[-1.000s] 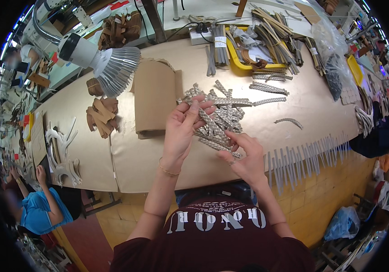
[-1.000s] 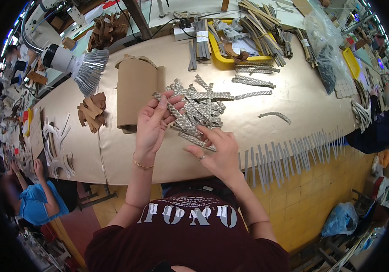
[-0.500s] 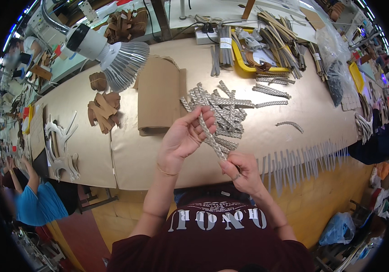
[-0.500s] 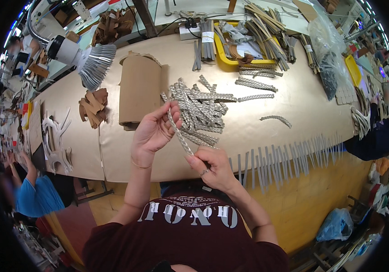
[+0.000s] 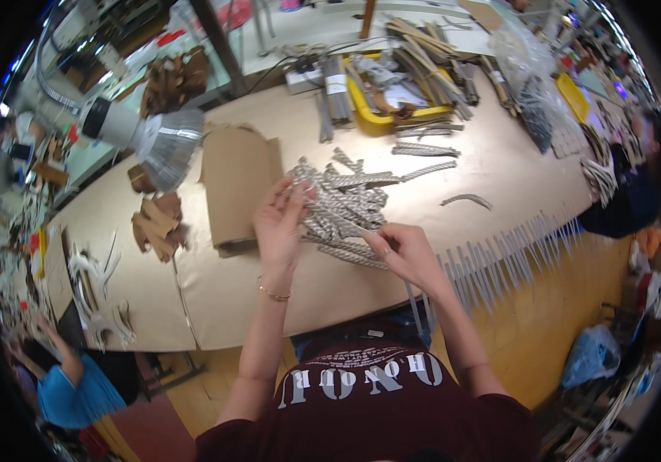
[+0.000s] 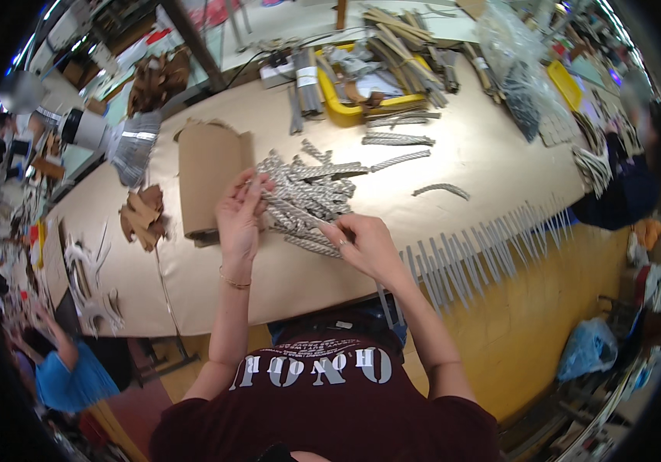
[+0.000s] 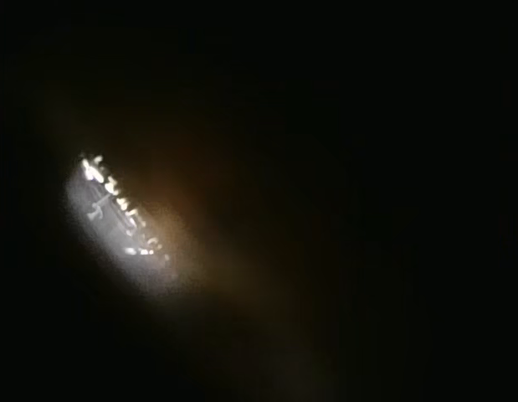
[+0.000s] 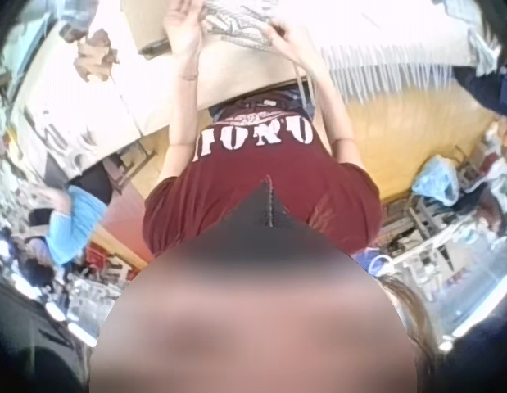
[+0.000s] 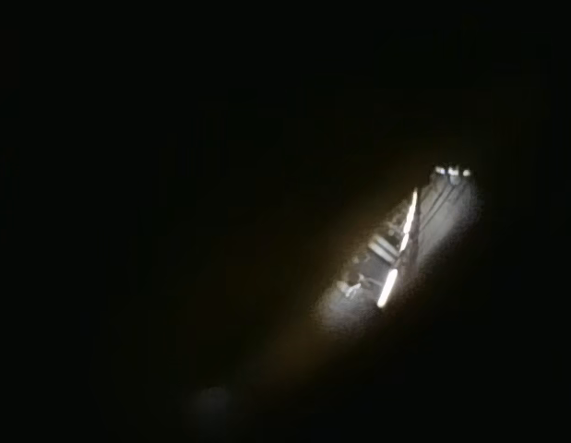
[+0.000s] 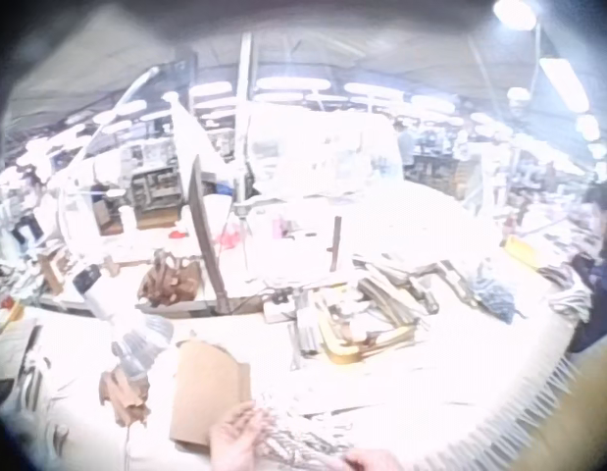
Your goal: The person repeatedly picks up short braided cords from a pile on the table, separates them, and places them into a growing stack. The person handles the cords by hand without visible tools, working at a cluttered workbench in a workshop.
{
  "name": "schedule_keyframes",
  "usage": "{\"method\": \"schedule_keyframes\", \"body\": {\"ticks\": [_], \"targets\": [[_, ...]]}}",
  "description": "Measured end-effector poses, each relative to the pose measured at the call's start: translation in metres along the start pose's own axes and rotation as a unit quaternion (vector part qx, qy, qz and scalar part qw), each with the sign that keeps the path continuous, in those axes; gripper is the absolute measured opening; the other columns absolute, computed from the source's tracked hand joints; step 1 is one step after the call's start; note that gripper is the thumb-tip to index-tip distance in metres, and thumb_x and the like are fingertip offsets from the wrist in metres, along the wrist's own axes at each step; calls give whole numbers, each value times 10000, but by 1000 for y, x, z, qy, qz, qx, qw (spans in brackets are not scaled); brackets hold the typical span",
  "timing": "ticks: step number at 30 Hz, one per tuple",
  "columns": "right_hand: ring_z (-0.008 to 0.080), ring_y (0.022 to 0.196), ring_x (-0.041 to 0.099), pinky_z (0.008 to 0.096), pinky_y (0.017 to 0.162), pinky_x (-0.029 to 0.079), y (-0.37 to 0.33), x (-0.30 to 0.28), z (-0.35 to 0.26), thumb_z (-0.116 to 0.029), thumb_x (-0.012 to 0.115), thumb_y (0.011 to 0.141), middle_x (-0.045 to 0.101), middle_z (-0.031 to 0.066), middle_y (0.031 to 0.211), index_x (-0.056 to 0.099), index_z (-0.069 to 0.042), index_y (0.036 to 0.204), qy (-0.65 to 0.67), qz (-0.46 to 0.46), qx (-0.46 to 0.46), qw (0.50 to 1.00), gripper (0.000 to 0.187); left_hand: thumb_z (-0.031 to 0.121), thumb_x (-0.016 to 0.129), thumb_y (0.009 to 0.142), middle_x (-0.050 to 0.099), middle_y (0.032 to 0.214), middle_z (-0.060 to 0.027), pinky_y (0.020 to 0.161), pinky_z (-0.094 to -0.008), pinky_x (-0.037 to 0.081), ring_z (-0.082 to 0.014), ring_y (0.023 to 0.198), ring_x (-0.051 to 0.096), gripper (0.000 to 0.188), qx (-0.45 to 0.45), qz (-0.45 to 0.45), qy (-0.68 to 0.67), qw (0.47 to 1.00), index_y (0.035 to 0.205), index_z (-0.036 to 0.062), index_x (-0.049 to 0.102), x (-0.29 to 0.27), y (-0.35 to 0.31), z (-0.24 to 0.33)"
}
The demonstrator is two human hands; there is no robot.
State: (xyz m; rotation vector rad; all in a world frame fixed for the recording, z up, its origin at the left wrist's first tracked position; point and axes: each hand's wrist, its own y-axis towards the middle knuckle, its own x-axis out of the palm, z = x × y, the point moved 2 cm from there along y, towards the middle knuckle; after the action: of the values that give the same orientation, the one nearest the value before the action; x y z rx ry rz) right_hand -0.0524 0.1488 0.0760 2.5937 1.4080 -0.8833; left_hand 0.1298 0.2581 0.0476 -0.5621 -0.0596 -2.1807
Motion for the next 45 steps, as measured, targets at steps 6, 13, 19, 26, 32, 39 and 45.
{"method": "schedule_keyframes", "body": {"ticks": [6, 13, 19, 26, 32, 39, 45], "targets": [[281, 900, 604, 414, 775, 463, 44, -37, 23, -262, 649, 884, 610, 124, 935, 653, -88, 1055, -252, 144, -29, 957, 244, 68, 609, 923, 566, 1268, -182, 962, -309, 469, -211, 1176, 552, 398, 184, 22, 211, 960, 1282, -52, 484, 4, 16, -2], [288, 1114, 482, 437, 903, 389, 82, -83, 90, -211, 673, 847, 502, 131, 1180, 615, -121, 1089, -365, 195, -5, 911, 264, 75, 619, 895, 528, 1336, -192, 1007, -405, 414, -320, 1249, 509, 302, 347, 74, 463, 812, 1191, 23, 596, 8, -18, 13], [254, 934, 559, 433, 884, 373, 75, -89, 82, -241, 677, 856, 599, 117, 962, 632, -99, 932, -321, 181, -19, 930, 168, 78, 621, 896, 575, 1287, -178, 1009, -378, 415, -298, 1205, 549, 270, 234, -24, 380, 895, 1156, 7, 620, 20, -45, 1], [268, 647, 640, 354, 582, 472, 26, -25, 7, -223, 657, 884, 659, 121, 741, 600, -25, 956, 53, 76, -176, 980, 218, 158, 533, 987, 646, 1144, -196, 942, -313, 474, -233, 1066, 623, 319, 48, -74, 27, 996, 1182, -92, 562, 47, -46, -15], [296, 589, 599, 387, 574, 451, -1, 26, -13, -281, 619, 911, 602, 149, 646, 624, -31, 787, 83, -53, -54, 994, 279, 226, 480, 1015, 698, 970, -147, 828, -288, 531, -198, 900, 681, 311, 24, -31, 40, 998, 1093, -55, 588, 20, -38, 4], [344, 624, 599, 413, 584, 459, -22, 47, -36, -252, 582, 934, 605, 155, 652, 639, -35, 818, 87, -27, -142, 986, 253, 225, 505, 1000, 660, 859, -80, 767, -306, 561, -162, 773, 670, 233, -12, -44, -108, 993, 1032, 9, 588, -10, -27, 3], [335, 694, 640, 415, 706, 496, -1, 16, 1, -247, 526, 953, 648, 159, 711, 673, -45, 927, 50, -199, -70, 976, 251, 204, 518, 995, 667, 896, -94, 760, -281, 558, -153, 772, 667, 253, 1, 37, -96, 995, 1147, 4, 543, -25, 16, 16]]}}
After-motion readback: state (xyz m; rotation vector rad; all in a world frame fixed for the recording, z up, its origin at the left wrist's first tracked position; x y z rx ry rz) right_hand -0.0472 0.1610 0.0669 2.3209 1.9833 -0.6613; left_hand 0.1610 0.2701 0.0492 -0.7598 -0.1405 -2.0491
